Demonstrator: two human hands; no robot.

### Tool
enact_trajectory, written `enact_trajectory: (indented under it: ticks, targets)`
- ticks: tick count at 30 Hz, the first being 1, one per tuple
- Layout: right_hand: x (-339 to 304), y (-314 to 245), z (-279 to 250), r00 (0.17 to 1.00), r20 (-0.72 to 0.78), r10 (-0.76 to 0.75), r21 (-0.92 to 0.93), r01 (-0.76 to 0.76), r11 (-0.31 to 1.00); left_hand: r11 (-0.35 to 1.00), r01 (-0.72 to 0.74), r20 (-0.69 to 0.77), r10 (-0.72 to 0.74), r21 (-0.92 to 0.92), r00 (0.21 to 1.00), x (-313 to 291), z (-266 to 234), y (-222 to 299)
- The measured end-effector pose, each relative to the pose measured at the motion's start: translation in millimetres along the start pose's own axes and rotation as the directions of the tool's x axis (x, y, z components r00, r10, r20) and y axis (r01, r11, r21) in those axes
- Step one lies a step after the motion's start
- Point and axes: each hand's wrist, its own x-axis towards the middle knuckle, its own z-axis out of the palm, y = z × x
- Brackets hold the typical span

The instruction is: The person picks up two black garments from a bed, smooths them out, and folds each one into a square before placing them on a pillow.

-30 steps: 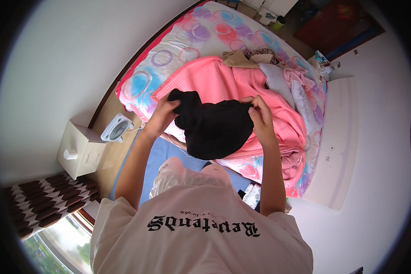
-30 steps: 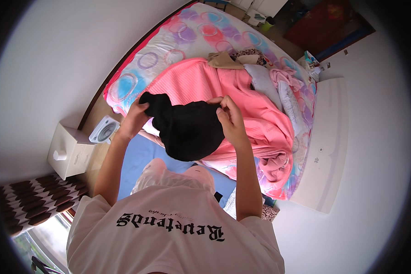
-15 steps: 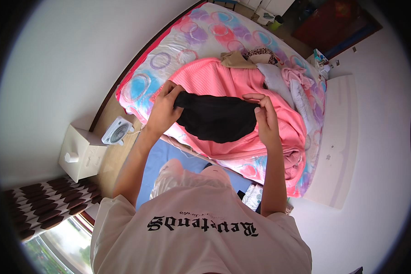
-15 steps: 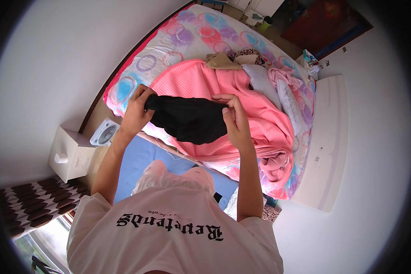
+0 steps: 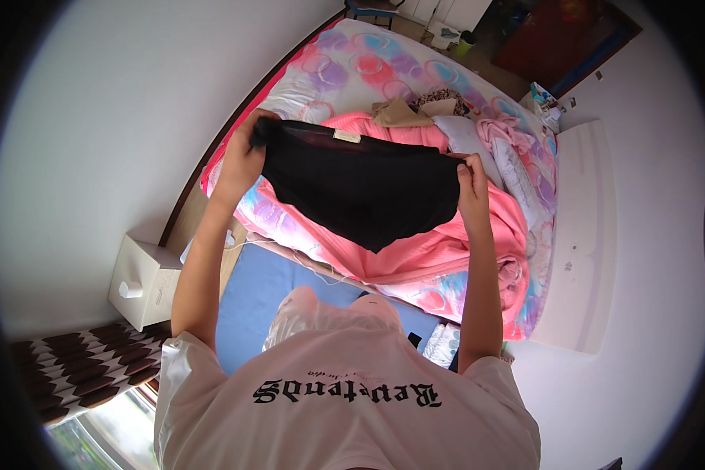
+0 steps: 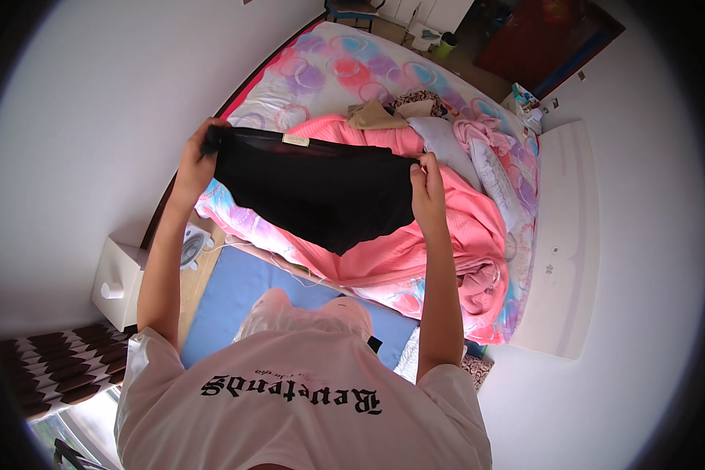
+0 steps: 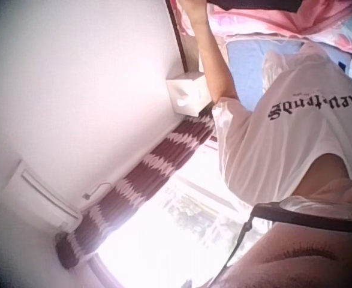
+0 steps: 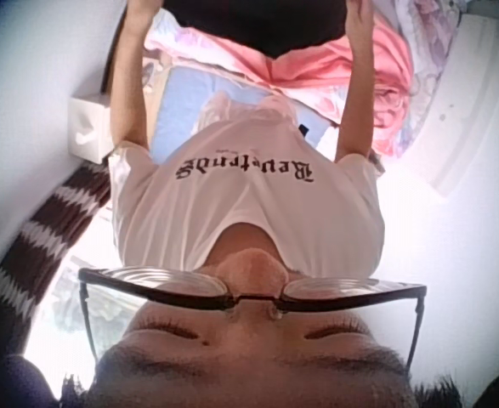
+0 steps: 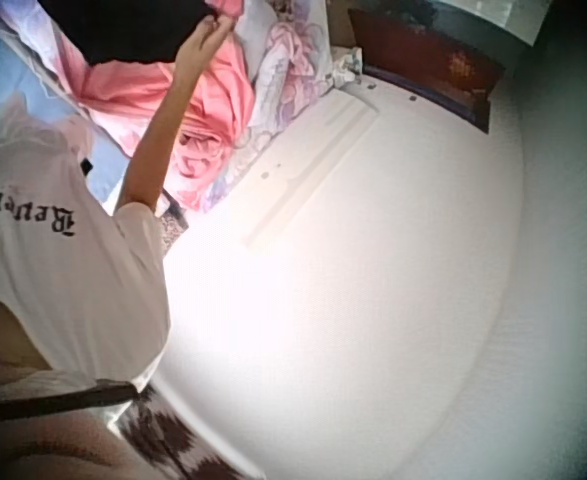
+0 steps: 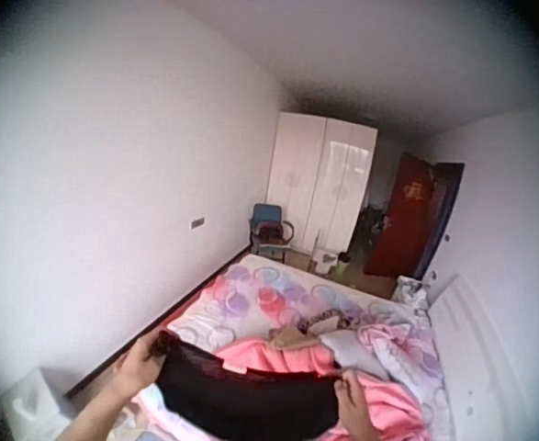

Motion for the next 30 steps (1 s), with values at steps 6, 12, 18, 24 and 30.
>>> enact_trajectory:
  ticks: [6,12,18,24,30]
  targets:
    - [-15.7,34.6,3.1,0.978,0.030,0.207,0.227,-0.209,0.951,0.868,0.470,0.081,-0.463,-0.159,0.882,39.9,9.9,75.9]
    - [-28.9,54.3,20.4,0.968,-0.062,0.241,0.291,-0.214,0.933,0.848,0.469,0.184,-0.434,-0.247,0.882,62.4,30.2,115.4]
    - [-23.2,78.8,-3.6,0.960,-0.187,0.208,0.183,-0.174,0.968,0.911,0.410,0.115,-0.412,0.041,0.904,67.2,46.1,86.0]
    - [8.8,47.0,-31.1,0.988,-0.036,0.150,0.462,-0.116,0.879,0.949,0.312,0.002,-0.312,-0.036,0.950,58.5,24.2,54.1]
    - [41.1,-37.0,-64.7,0.997,0.027,-0.074,0.269,0.064,0.961,0.995,0.098,0.016,-0.098,0.017,0.995,47.4,-15.9,70.2]
